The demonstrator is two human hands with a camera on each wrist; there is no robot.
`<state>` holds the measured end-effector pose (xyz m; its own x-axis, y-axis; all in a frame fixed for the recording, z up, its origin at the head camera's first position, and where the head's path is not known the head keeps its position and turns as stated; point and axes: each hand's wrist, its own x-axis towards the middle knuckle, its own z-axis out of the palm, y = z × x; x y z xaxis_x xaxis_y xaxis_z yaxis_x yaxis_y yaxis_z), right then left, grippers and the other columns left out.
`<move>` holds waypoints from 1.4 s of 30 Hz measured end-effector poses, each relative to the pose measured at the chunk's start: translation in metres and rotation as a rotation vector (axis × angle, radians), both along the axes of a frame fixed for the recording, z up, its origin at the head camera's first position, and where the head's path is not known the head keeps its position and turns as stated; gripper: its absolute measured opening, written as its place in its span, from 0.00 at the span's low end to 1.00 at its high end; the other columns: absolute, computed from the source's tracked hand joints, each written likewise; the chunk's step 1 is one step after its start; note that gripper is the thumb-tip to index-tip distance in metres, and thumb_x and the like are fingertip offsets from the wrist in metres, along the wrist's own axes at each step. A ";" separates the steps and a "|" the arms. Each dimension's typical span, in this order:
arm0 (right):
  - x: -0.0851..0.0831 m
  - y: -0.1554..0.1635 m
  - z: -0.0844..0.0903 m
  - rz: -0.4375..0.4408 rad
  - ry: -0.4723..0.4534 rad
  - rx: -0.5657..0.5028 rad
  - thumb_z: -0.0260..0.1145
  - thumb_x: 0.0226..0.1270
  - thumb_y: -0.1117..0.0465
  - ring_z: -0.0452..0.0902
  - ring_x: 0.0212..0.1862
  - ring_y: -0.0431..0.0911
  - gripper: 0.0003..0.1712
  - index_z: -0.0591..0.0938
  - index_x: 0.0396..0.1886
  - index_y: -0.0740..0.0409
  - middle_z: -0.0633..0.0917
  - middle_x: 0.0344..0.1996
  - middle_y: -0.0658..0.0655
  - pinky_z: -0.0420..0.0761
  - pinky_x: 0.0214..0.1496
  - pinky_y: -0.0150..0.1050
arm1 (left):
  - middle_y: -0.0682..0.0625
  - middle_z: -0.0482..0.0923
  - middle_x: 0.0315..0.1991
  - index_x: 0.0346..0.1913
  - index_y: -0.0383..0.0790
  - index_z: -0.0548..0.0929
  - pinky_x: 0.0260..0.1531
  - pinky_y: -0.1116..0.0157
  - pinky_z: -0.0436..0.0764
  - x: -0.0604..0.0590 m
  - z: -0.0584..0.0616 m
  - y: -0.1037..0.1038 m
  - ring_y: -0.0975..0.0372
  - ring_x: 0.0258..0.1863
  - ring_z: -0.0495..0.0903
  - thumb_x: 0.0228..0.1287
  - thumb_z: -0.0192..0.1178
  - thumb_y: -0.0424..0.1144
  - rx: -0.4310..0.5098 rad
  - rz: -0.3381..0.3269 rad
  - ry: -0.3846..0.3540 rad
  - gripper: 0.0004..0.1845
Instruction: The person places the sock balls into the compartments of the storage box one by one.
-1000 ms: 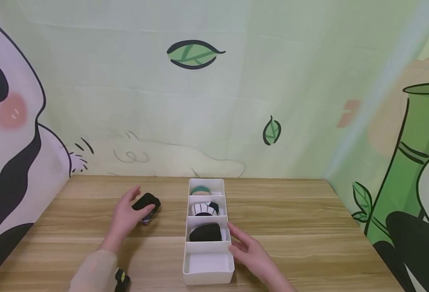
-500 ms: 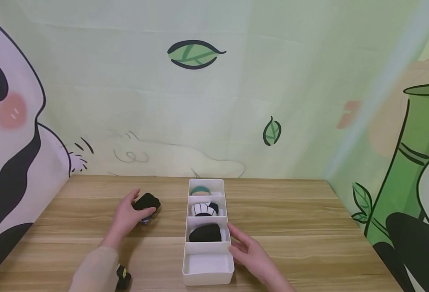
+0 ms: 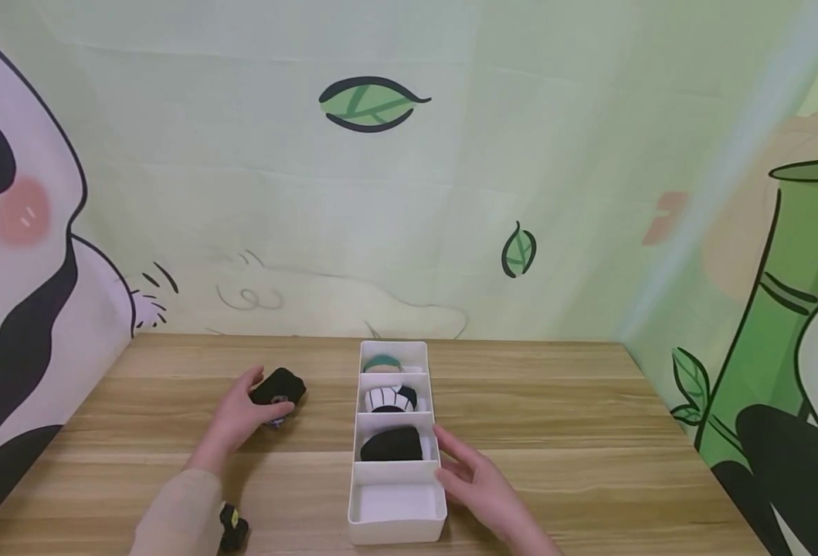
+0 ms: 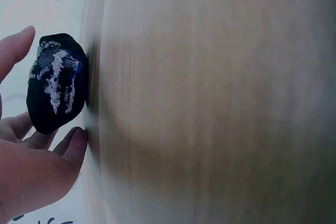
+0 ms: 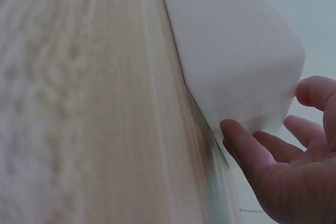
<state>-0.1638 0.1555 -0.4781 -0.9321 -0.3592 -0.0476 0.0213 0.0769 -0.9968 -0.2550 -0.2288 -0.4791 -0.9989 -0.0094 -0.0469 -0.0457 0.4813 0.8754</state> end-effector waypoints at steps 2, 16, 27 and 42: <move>0.000 0.000 0.000 0.000 -0.002 -0.003 0.63 0.72 0.62 0.63 0.68 0.66 0.36 0.62 0.76 0.58 0.58 0.74 0.70 0.78 0.58 0.47 | 0.28 0.52 0.73 0.75 0.25 0.50 0.66 0.44 0.61 0.000 0.000 0.000 0.39 0.68 0.59 0.56 0.74 0.43 -0.007 -0.003 -0.004 0.54; 0.001 0.000 0.001 0.006 -0.016 -0.019 0.62 0.73 0.62 0.63 0.69 0.66 0.36 0.60 0.77 0.58 0.57 0.74 0.70 0.77 0.58 0.48 | 0.25 0.58 0.69 0.75 0.28 0.54 0.61 0.42 0.64 -0.003 -0.007 -0.003 0.37 0.62 0.65 0.54 0.75 0.42 -0.080 -0.042 0.016 0.52; 0.001 0.000 0.000 0.013 -0.004 -0.029 0.62 0.73 0.63 0.63 0.69 0.66 0.36 0.60 0.77 0.58 0.57 0.74 0.71 0.78 0.58 0.49 | 0.25 0.60 0.68 0.74 0.29 0.57 0.57 0.45 0.67 -0.003 -0.007 -0.003 0.39 0.59 0.68 0.52 0.76 0.38 -0.090 -0.059 0.028 0.51; 0.002 -0.001 0.001 0.011 -0.005 -0.033 0.61 0.73 0.64 0.63 0.69 0.66 0.36 0.59 0.77 0.60 0.57 0.74 0.70 0.77 0.58 0.49 | 0.26 0.64 0.67 0.72 0.32 0.64 0.55 0.47 0.70 -0.006 -0.010 -0.005 0.40 0.57 0.69 0.51 0.73 0.34 -0.115 -0.055 0.053 0.45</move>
